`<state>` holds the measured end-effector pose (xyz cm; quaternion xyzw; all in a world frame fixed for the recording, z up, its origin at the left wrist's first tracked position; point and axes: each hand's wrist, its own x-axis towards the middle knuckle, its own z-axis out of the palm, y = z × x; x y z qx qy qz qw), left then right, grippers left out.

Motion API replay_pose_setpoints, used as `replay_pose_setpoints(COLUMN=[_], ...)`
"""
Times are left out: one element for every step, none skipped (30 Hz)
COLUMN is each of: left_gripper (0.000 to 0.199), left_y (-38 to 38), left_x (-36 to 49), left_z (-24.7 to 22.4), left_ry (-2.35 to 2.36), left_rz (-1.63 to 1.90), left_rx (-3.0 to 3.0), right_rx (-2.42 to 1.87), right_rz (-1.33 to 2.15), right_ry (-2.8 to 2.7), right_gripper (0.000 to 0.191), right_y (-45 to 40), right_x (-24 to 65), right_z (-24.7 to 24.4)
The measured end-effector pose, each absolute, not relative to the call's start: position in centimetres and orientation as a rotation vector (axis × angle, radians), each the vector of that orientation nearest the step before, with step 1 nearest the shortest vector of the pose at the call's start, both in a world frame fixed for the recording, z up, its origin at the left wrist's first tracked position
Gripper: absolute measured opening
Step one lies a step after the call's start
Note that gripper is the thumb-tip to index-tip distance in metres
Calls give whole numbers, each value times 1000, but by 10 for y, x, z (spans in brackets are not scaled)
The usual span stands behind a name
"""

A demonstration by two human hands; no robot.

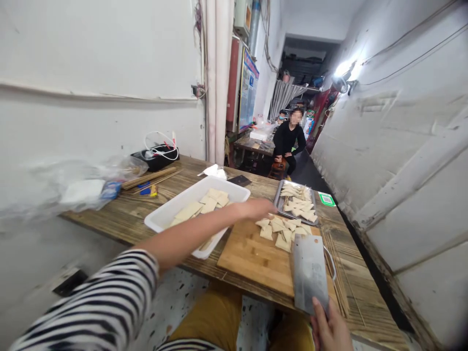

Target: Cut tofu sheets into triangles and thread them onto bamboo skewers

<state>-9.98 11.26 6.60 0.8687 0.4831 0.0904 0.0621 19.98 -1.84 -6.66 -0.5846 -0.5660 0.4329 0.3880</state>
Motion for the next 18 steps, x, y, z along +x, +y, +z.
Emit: replay_pose_setpoints(left_gripper=[29,28,27,26,26,29,38,48,56,62,65,65,64,63,62,60,59,56], left_y=[104,95,85,76,66,58,50,44,39,35,33,32,31,32,32,33,33,32], left_x=[-127,-155,-182,-205,-225,-241,-252,-258,-261,-261,-259,-256,-253,-250,-248,-247,-247,-247], left_z=[72,76,77,75,70,63,54,45,36,28,21,16,13,11,10,10,11,12], left_ry=[1489,1542,1634,1732,1792,1823,1813,1798,1784,1769,1755,1745,1736,1731,1733,1739,1746,1747], left_rz=[276,283,274,249,170,54,-52,-140,-217,-282,-337,-380,-412,-432,-437,-428,-392,-330], left_rx=[2580,2532,2469,2403,2337,2263,2214,2188,2175,2170,2174,2184,2199,2218,2240,2260,2275,2286], right_rx=[-1485,-1488,-1492,-1498,-1503,-1509,-1514,-1518,-1520,-1519,-1515,-1509,-1503,-1501,-1503,-1510,-1520,-1528], right_rz=[1099,1095,1090,1087,1083,1079,1075,1068,1059,1050,1043,1037,1033,1030,1028,1027,1030,1037], right_ry=[-1441,-1440,-1438,-1436,-1441,-1449,-1461,-1474,-1486,-1498,-1506,-1514,-1521,-1525,-1529,-1531,-1530,-1528], right_gripper=[44,44,43,43,42,41,41,41,41,41,41,41,41,42,42,42,42,42], right_y=[-18,-18,-19,-19,-19,-20,-20,-21,-21,-22,-22,-22,-23,-23,-24,-24,-25,-26], right_x=[200,200,200,200,199,199,199,198,198,197,197,197,197,197,197,197,197,198], right_z=[-66,-66,-65,-64,-64,-63,-62,-61,-60,-59,-58,-57,-57,-57,-57,-57,-57,-57])
